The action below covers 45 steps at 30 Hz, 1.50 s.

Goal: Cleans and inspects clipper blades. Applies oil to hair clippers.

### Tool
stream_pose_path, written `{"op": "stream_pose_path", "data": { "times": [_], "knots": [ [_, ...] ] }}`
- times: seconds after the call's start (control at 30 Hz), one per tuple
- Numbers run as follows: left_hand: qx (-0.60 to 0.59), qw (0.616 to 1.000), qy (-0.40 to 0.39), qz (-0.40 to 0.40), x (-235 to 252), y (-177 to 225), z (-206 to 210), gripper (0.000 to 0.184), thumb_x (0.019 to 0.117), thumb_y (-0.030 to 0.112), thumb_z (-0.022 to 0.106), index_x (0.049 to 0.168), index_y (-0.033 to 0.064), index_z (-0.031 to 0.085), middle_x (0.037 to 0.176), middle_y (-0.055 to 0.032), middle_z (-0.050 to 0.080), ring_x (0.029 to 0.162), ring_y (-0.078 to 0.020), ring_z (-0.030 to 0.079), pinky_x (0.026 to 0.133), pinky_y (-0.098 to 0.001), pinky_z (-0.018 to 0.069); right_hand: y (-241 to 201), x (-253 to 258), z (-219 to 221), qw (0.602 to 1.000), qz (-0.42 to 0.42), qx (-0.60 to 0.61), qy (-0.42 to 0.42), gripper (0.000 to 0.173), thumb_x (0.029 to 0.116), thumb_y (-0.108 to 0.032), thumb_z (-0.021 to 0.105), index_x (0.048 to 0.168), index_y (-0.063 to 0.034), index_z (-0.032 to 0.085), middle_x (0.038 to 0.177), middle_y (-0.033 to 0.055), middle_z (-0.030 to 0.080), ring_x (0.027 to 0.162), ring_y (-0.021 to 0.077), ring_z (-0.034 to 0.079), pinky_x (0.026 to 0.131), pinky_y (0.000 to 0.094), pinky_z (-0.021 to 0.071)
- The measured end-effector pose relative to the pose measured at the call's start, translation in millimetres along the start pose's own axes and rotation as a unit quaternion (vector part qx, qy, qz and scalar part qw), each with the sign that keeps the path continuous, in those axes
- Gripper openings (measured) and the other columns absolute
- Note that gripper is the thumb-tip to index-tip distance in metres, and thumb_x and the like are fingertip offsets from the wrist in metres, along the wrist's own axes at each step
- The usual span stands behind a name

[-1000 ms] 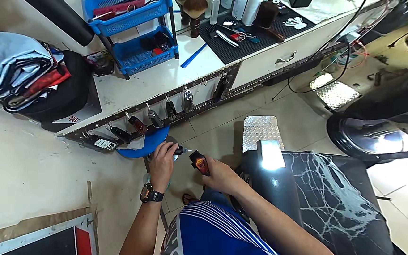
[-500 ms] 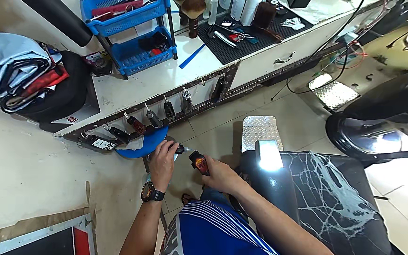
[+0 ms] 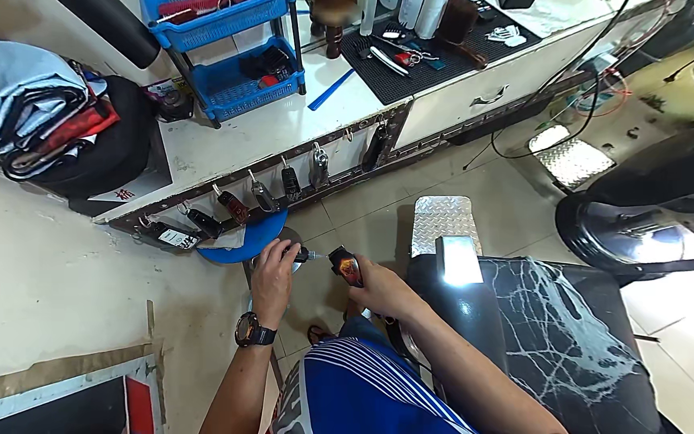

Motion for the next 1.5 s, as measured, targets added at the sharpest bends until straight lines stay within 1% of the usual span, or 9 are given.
{"op": "stream_pose_path", "data": {
  "times": [0.23,0.6,0.73,0.8,0.9,1.03,1.17,1.27,1.5],
  "knots": [
    [0.010,1.000,0.008,0.001,-3.0,-0.5,-5.4,0.035,0.0988,0.001,0.057,0.126,0.0181,0.073,0.135,-0.0059,0.066,0.137,-0.0275,0.053,0.107,-0.0443,0.0498,8.1,5.7,5.0,0.986,0.000,0.159,-0.045,0.070,0.0926,-0.037,0.066,0.152,-0.0152,0.036,0.106,0.0100,0.067,0.074,0.0168,0.070,0.071,0.0376,0.0617],
    [0.021,1.000,0.012,0.009,-5.7,-2.5,-15.3,0.034,0.1001,0.003,0.056,0.125,0.0185,0.073,0.135,-0.0057,0.065,0.138,-0.0276,0.053,0.108,-0.0449,0.0492,9.6,9.8,14.9,0.943,-0.009,0.326,-0.067,0.068,0.0938,-0.031,0.068,0.151,-0.0128,0.037,0.111,0.0125,0.065,0.068,0.0177,0.069,0.063,0.0341,0.0621],
    [-0.053,0.997,0.031,-0.042,-7.6,-11.6,-27.9,0.034,0.0997,0.007,0.059,0.128,0.0202,0.073,0.137,-0.0033,0.065,0.137,-0.0247,0.052,0.111,-0.0458,0.0470,12.1,11.3,17.8,0.918,-0.015,0.390,-0.072,0.063,0.0924,-0.033,0.068,0.146,-0.0108,0.043,0.101,0.0114,0.065,0.064,0.0182,0.067,0.058,0.0336,0.0612],
    [-0.131,0.987,0.051,-0.078,-11.0,-21.3,-35.8,0.032,0.0982,0.010,0.064,0.128,0.0177,0.073,0.135,-0.0036,0.066,0.133,-0.0217,0.056,0.112,-0.0445,0.0463,12.0,10.8,19.0,0.891,-0.043,0.446,-0.076,0.060,0.0920,-0.028,0.065,0.145,-0.0098,0.043,0.097,0.0101,0.065,0.064,0.0177,0.067,0.058,0.0327,0.0611],
    [-0.246,0.959,0.080,-0.113,-19.3,-36.0,-47.8,0.032,0.0948,0.010,0.068,0.126,0.0073,0.072,0.132,-0.0096,0.067,0.125,-0.0195,0.062,0.106,-0.0389,0.0535,14.6,11.1,23.3,0.792,-0.110,0.592,-0.104,0.068,0.0941,-0.017,0.067,0.153,-0.0112,0.033,0.110,0.0136,0.064,0.078,0.0230,0.072,0.066,0.0366,0.0648],
    [-0.328,0.928,0.089,-0.150,-37.2,-44.9,-67.0,0.037,0.0932,0.006,0.069,0.129,-0.0012,0.067,0.134,-0.0151,0.065,0.123,-0.0200,0.064,0.103,-0.0349,0.0555,16.9,17.7,28.0,0.696,-0.186,0.678,-0.146,0.081,0.0947,-0.021,0.069,0.160,-0.0187,0.022,0.118,0.0153,0.065,0.071,0.0175,0.068,0.056,0.0270,0.0579],
    [-0.355,0.910,0.089,-0.194,-55.5,-47.9,-83.0,0.039,0.0939,0.008,0.068,0.131,-0.0017,0.066,0.134,-0.0140,0.065,0.120,-0.0192,0.065,0.100,-0.0332,0.0563,12.9,22.0,24.4,0.636,-0.202,0.721,-0.189,0.067,0.0982,-0.020,0.043,0.160,-0.0275,0.019,0.123,0.0175,0.062,0.074,0.0197,0.067,0.057,0.0280,0.0557],
    [-0.368,0.901,0.103,-0.207,-66.1,-51.0,-89.5,0.041,0.0933,0.009,0.068,0.132,-0.0032,0.064,0.134,-0.0144,0.065,0.118,-0.0175,0.065,0.098,-0.0302,0.0567,10.1,24.0,21.2,0.629,-0.229,0.719,-0.189,0.069,0.0967,-0.017,0.041,0.161,-0.0276,0.018,0.124,0.0183,0.061,0.075,0.0209,0.067,0.059,0.0295,0.0559],
    [-0.391,0.886,0.120,-0.217,-75.7,-50.8,-93.2,0.041,0.0930,0.006,0.067,0.133,-0.0039,0.063,0.135,-0.0141,0.064,0.119,-0.0172,0.065,0.098,-0.0287,0.0562,-0.3,22.9,17.1,0.686,-0.241,0.673,-0.136,0.071,0.0944,-0.019,0.045,0.161,-0.0245,0.019,0.117,0.0175,0.064,0.074,0.0209,0.067,0.060,0.0304,0.0570]
  ]
}}
Point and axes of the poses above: each hand's wrist, its own x-axis towards the middle knuckle, its own z-axis out of the palm, y = z × x, the point moved 2 cm from there along x, towards the middle knuckle
